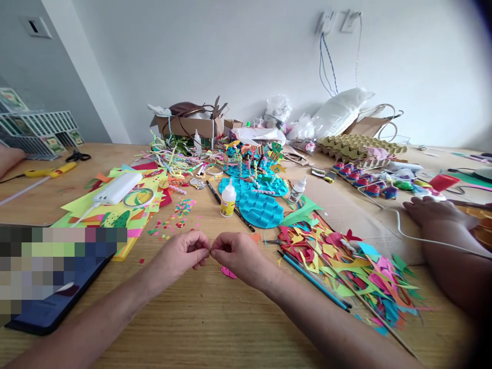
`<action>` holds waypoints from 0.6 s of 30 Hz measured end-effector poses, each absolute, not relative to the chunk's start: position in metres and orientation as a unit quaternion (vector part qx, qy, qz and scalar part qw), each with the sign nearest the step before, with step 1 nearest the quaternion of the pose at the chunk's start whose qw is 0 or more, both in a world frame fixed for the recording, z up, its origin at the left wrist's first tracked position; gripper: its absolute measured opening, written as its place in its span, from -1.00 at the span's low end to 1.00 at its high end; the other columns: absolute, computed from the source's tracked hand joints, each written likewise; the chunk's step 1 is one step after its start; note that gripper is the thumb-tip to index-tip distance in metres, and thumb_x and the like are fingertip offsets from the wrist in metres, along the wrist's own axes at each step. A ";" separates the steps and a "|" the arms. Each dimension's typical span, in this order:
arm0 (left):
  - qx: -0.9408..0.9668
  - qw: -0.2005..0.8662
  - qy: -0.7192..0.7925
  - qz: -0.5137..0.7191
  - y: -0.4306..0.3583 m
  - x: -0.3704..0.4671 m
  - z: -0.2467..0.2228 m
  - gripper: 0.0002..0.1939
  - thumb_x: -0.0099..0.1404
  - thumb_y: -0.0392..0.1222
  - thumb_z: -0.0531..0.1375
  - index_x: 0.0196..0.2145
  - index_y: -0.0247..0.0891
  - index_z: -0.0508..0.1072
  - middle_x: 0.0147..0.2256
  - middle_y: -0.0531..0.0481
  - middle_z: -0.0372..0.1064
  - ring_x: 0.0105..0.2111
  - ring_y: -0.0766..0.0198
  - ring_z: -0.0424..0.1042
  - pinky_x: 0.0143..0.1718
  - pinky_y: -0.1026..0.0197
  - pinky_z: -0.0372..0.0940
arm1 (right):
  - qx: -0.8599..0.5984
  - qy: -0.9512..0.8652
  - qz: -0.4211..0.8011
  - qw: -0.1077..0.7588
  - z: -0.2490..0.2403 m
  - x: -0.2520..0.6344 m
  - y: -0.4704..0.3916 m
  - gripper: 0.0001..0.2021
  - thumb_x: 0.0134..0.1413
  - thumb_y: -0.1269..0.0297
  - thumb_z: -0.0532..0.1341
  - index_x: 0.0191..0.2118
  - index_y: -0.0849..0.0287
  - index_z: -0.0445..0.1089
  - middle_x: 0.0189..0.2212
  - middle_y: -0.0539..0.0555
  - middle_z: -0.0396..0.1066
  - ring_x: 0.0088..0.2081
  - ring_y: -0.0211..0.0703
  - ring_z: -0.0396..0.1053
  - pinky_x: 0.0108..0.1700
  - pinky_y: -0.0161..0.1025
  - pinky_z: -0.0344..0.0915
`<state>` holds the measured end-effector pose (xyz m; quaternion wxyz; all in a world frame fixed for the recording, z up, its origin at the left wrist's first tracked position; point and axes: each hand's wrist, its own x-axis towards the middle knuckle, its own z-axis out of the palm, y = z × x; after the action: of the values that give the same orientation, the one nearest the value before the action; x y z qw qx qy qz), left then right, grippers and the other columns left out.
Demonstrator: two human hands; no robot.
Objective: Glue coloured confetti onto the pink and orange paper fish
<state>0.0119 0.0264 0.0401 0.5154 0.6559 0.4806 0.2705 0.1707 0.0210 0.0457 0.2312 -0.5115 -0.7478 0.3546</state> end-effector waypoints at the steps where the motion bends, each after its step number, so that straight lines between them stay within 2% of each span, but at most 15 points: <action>1: 0.654 0.522 0.477 0.269 0.025 0.013 0.038 -0.90 -0.05 -0.17 0.10 -0.56 -0.25 0.27 -0.65 0.16 0.17 -0.62 0.39 0.19 -0.59 0.33 0.09 | -0.510 -0.749 0.357 0.226 0.045 0.171 0.020 -0.86 -0.13 0.43 0.10 -0.48 0.25 0.42 -0.64 -0.06 0.29 -0.58 -0.38 0.15 -0.56 -0.44 0.00; 4: 0.652 0.528 0.479 0.259 0.021 0.014 0.033 -0.91 -0.04 -0.18 0.10 -0.56 -0.25 0.27 -0.64 0.15 0.19 -0.62 0.39 0.20 -0.58 0.32 0.11 | -0.503 -0.757 0.360 0.210 0.043 0.174 0.015 -0.85 -0.16 0.47 0.08 -0.52 0.25 0.40 -0.65 -0.06 0.27 -0.58 -0.39 0.14 -0.56 -0.44 -0.01; 11: 0.638 0.565 0.477 0.215 0.017 0.014 0.020 -0.81 -0.01 -0.08 0.10 -0.53 -0.27 0.28 -0.64 0.15 0.17 -0.65 0.39 0.19 -0.61 0.32 0.12 | -0.506 -0.764 0.349 0.198 0.042 0.177 0.007 -0.85 -0.15 0.46 0.07 -0.50 0.26 0.39 -0.60 -0.03 0.33 -0.54 -0.37 0.18 -0.54 -0.44 0.02; 18: 0.652 0.551 0.488 0.184 0.015 0.014 0.017 -0.86 0.00 -0.14 0.07 -0.53 -0.27 0.26 -0.63 0.16 0.19 -0.64 0.40 0.21 -0.63 0.34 0.12 | -0.508 -0.765 0.349 0.187 0.047 0.182 0.008 -0.85 -0.14 0.47 0.07 -0.48 0.26 0.39 -0.61 -0.04 0.33 -0.56 -0.38 0.18 -0.55 -0.46 0.03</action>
<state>0.0137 0.0152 0.0174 0.5508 0.6519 0.4877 0.1838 0.1820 0.0078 0.0470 0.1869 -0.5075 -0.7653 0.3489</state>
